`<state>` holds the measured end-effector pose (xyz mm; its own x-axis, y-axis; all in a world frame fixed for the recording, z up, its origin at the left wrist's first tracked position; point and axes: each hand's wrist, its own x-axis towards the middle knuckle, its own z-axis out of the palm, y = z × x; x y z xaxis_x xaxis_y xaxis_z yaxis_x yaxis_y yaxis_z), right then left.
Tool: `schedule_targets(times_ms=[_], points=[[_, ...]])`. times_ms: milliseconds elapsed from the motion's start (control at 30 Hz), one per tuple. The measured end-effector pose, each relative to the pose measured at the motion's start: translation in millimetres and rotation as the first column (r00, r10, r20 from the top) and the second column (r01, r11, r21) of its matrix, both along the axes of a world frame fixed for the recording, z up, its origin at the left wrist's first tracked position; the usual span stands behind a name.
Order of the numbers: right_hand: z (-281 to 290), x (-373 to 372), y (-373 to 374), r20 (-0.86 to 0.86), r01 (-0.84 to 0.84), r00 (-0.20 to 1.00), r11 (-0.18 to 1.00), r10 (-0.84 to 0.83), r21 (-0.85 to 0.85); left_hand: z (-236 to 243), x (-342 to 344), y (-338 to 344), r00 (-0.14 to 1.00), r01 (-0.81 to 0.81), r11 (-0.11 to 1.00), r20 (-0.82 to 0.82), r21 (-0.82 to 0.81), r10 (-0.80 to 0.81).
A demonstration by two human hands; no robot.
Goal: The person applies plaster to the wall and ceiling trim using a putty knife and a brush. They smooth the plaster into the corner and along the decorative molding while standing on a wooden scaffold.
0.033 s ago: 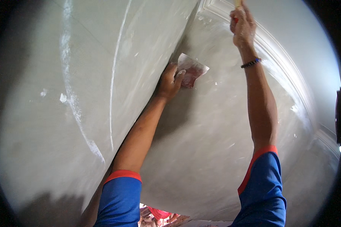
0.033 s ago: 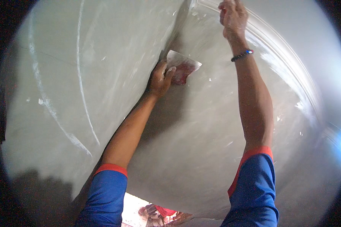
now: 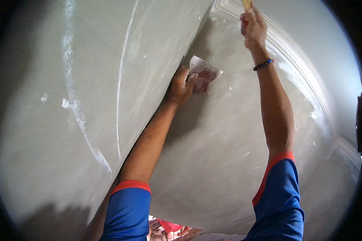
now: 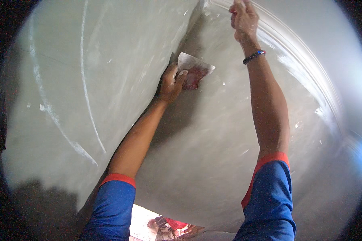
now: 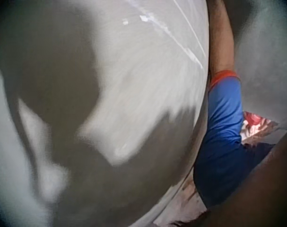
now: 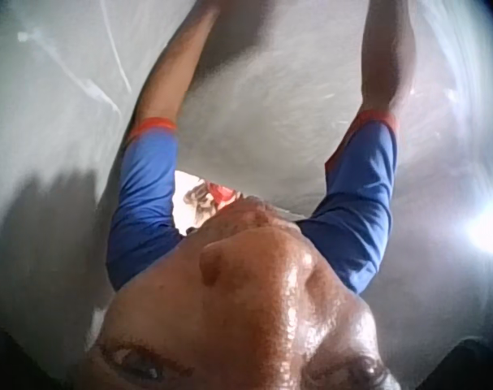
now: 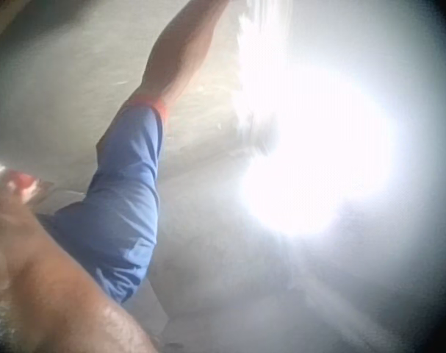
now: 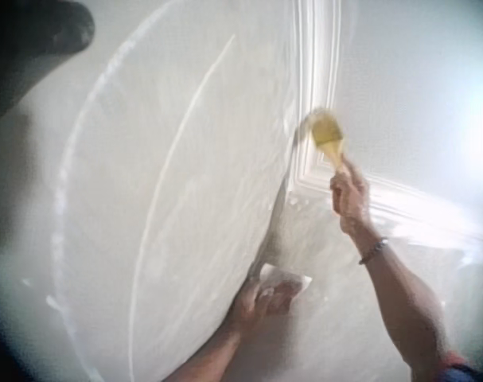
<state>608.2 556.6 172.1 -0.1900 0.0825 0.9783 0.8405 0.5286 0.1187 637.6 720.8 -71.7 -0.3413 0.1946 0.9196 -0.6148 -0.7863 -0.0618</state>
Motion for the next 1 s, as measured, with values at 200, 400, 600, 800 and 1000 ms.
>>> schedule_targets(times_ms=[200,400,600,800,1000], points=[[5.4,69.3,25.0,-0.291,0.337,0.877,0.92,-0.384,-0.199,1.3,-0.8,-2.2,0.999,0.028,1.0,-0.024,-0.004,-0.029],[-19.4,27.2,-6.8,-0.126,0.863,0.505,0.505,-0.854,0.037,-5.2,4.2,11.6,0.997,-0.049,0.998,-0.053,-0.034,0.047],[-5.3,8.4,-4.4,0.003,0.945,0.31,0.308,-0.951,0.105,-1.2,7.5,10.2,0.998,-0.027,1.0,-0.055,0.001,0.027],[8.1,-14.8,43.7,0.076,0.827,0.557,0.561,-0.827,0.044,-2.0,9.4,2.7,0.992,0.001,0.999,-0.125,-0.039,-0.005],[-16.4,-57.2,-31.9,0.007,0.141,0.99,0.982,-0.142,-0.126,-5.6,13.4,15.0,0.986,0.022,0.998,-0.165,-0.064,-0.033]])
